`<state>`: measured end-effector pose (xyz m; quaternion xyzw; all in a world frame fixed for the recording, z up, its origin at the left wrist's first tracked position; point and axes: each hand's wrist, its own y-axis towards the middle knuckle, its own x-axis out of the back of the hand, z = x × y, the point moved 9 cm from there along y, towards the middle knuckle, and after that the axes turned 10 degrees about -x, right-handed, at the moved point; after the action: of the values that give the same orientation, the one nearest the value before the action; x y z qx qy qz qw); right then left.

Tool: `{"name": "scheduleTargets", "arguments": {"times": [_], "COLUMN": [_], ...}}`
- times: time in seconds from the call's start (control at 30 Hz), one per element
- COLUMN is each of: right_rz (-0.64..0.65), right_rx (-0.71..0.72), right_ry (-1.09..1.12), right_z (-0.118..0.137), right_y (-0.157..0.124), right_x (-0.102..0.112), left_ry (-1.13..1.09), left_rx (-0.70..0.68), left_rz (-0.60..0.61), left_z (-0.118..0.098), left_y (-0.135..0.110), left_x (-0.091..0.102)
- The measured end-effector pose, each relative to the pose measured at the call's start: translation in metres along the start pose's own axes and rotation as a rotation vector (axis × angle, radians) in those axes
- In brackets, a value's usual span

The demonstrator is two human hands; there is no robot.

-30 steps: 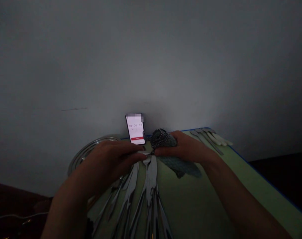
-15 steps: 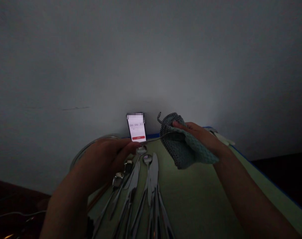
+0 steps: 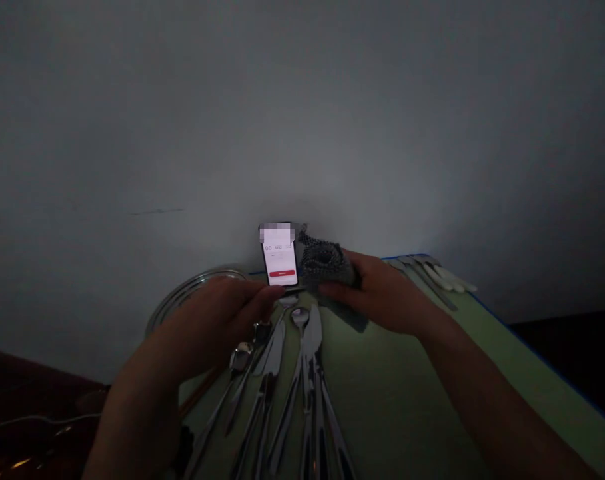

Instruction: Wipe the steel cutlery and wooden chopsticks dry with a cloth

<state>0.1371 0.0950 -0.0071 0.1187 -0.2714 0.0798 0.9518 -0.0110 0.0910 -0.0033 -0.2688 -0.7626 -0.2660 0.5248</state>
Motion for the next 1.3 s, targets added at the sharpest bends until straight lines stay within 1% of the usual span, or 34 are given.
{"name": "scheduleTargets", "arguments": {"times": [0.07, 0.1, 0.23, 0.3, 0.37, 0.43, 0.53, 0.6, 0.63, 0.7, 0.73, 0.8, 0.87, 0.9, 0.93, 0.97, 1.03, 1.1, 1.2, 1.3], "right_rz": [0.011, 0.018, 0.054, 0.028, -0.054, -0.172, -0.349, -0.396, -0.377, -0.261, -0.167, 0.063, 0.305, 0.406, 0.479, 0.523, 0.535, 0.475, 0.381, 0.330], "right_rx": [0.020, 0.016, -0.057, -0.116, -0.157, -0.176, -0.163, -0.139, -0.132, -0.121, -0.120, -0.122, -0.098, -0.074, -0.046, -0.020, -0.006, -0.024, -0.045, -0.044], "right_ry": [-0.081, -0.084, 0.074, 0.151, 0.206, 0.238, 0.208, 0.167, 0.151, 0.124, 0.108, 0.079, 0.068, 0.068, 0.069, 0.070, 0.079, 0.091, 0.069, 0.036], "right_z": [0.000, -0.002, -0.012, -0.017, -0.020, -0.022, -0.022, -0.020, -0.019, -0.017, -0.016, -0.016, -0.013, -0.010, -0.008, -0.005, -0.004, -0.006, -0.010, -0.010], "right_y": [0.000, 0.001, 0.006, 0.008, 0.008, 0.007, 0.002, 0.001, 0.002, 0.004, 0.006, 0.005, -0.001, -0.005, -0.009, -0.011, -0.011, -0.008, -0.004, -0.002], "right_x": [-0.004, -0.005, -0.008, -0.006, 0.000, 0.007, 0.018, 0.021, 0.020, 0.014, 0.009, -0.006, -0.023, -0.030, -0.035, -0.039, -0.040, -0.037, -0.031, -0.027], "left_ry": [0.003, 0.011, 0.019, 0.000, 0.003, 0.022, 0.012, -0.015, -0.031, -0.065, -0.088, -0.139, -0.186, -0.202, -0.211, -0.215, -0.201, -0.169, -0.107, -0.068], "left_rx": [0.001, -0.002, -0.025, -0.026, -0.015, 0.004, 0.030, 0.053, 0.062, 0.075, 0.068, 0.032, -0.006, -0.016, -0.017, -0.015, -0.019, -0.022, -0.019, -0.017], "left_rz": [-0.006, -0.010, -0.043, -0.066, -0.104, -0.146, -0.193, -0.209, -0.209, -0.183, -0.157, -0.082, -0.009, 0.018, 0.037, 0.049, 0.057, 0.047, -0.001, -0.035], "left_z": [0.001, 0.001, -0.001, -0.003, -0.005, -0.008, -0.011, -0.009, -0.007, -0.001, 0.001, 0.004, 0.006, 0.006, 0.007, 0.008, 0.007, 0.004, -0.001, -0.008], "left_y": [-0.001, -0.001, -0.002, -0.004, -0.004, -0.004, -0.002, -0.001, -0.001, -0.002, -0.003, -0.004, -0.006, -0.007, -0.007, -0.008, -0.008, -0.007, -0.004, -0.002], "left_x": [0.001, 0.002, 0.008, 0.012, 0.017, 0.022, 0.025, 0.024, 0.024, 0.020, 0.017, 0.010, 0.004, 0.002, 0.000, -0.001, -0.002, -0.002, 0.002, 0.007]}}
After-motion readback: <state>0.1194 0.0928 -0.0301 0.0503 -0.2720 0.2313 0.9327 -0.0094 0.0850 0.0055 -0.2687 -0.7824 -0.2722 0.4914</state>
